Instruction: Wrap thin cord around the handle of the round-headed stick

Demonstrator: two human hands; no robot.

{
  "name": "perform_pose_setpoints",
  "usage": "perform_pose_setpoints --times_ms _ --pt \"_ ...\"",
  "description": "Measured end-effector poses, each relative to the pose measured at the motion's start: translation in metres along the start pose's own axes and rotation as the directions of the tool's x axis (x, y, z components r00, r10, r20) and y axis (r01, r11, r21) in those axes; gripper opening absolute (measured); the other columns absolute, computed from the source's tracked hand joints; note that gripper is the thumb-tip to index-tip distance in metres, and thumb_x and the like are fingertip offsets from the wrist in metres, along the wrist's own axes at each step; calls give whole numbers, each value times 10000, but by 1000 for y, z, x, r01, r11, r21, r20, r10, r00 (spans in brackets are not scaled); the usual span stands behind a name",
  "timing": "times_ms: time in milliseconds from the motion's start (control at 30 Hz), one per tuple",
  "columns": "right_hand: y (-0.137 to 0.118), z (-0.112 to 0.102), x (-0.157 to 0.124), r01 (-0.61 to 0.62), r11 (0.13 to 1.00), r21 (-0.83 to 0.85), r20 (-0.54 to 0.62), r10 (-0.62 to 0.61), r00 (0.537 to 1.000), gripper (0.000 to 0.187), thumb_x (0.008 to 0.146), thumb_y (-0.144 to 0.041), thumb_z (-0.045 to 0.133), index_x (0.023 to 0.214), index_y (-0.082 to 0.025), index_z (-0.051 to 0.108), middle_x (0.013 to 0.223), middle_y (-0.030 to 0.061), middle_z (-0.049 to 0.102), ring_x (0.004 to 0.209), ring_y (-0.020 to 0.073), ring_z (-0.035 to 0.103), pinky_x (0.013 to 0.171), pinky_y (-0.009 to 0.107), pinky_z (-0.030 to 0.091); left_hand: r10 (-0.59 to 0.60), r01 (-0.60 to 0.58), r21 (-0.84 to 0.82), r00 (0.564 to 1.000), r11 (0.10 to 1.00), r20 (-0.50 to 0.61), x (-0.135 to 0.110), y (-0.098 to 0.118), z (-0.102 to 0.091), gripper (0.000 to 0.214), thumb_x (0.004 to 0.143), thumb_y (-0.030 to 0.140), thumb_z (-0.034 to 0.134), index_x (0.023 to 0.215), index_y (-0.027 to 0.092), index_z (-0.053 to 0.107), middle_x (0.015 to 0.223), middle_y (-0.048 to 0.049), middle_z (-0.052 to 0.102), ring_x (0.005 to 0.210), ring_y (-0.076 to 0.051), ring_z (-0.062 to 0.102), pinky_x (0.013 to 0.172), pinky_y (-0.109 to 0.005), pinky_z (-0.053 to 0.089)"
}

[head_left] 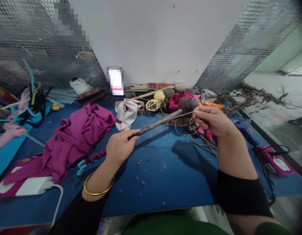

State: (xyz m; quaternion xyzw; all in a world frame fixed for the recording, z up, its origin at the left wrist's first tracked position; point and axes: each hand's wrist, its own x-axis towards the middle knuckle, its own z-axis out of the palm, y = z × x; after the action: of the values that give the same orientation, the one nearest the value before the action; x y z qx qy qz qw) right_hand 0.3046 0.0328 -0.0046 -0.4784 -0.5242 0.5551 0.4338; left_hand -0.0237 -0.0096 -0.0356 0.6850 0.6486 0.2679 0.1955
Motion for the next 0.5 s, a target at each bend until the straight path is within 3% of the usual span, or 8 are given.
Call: perform_pose_setpoints --times_ms 100,233,367,433,500 --pt "6 -30 2 126 992 -18 -244 -126 961 241 700 -352 771 704 -148 644 483 -42 451 367 35 321 379 215 147 15 -15 -60 1000 998 -14 2 -6 -4 276 776 283 629 1023 282 754 1052 6 750 996 -228 689 938 -347 506" --pt "21 -51 12 281 958 -52 -477 -271 836 219 724 -351 739 710 -179 604 480 -57 434 365 44 276 387 237 137 76 -69 -106 995 992 61 3 -10 -11 281 762 310 636 1014 282 756 1035 13 755 970 -223 695 919 -341 516" --pt "38 -63 22 265 954 -139 -530 -298 794 198 797 -358 676 750 -177 611 488 -52 446 363 53 269 372 237 173 88 -68 -128 983 989 158 3 -10 -18 266 746 310 646 981 278 766 973 9 768 903 -220 704 872 -339 530" --pt "45 -66 26 221 953 -210 -521 -300 799 198 852 -356 633 813 -162 628 576 -21 525 420 69 393 398 218 309 96 -60 -180 976 982 195 3 -9 -20 256 729 295 658 955 267 774 945 2 773 875 -210 703 868 -327 527" --pt "50 -66 30 201 936 -290 -492 -326 807 219 910 -344 577 986 -147 632 852 41 637 663 117 590 591 257 506 98 -37 -261 970 965 224 3 -5 -21 249 702 274 675 926 254 782 915 -6 776 835 -195 699 846 -307 527"
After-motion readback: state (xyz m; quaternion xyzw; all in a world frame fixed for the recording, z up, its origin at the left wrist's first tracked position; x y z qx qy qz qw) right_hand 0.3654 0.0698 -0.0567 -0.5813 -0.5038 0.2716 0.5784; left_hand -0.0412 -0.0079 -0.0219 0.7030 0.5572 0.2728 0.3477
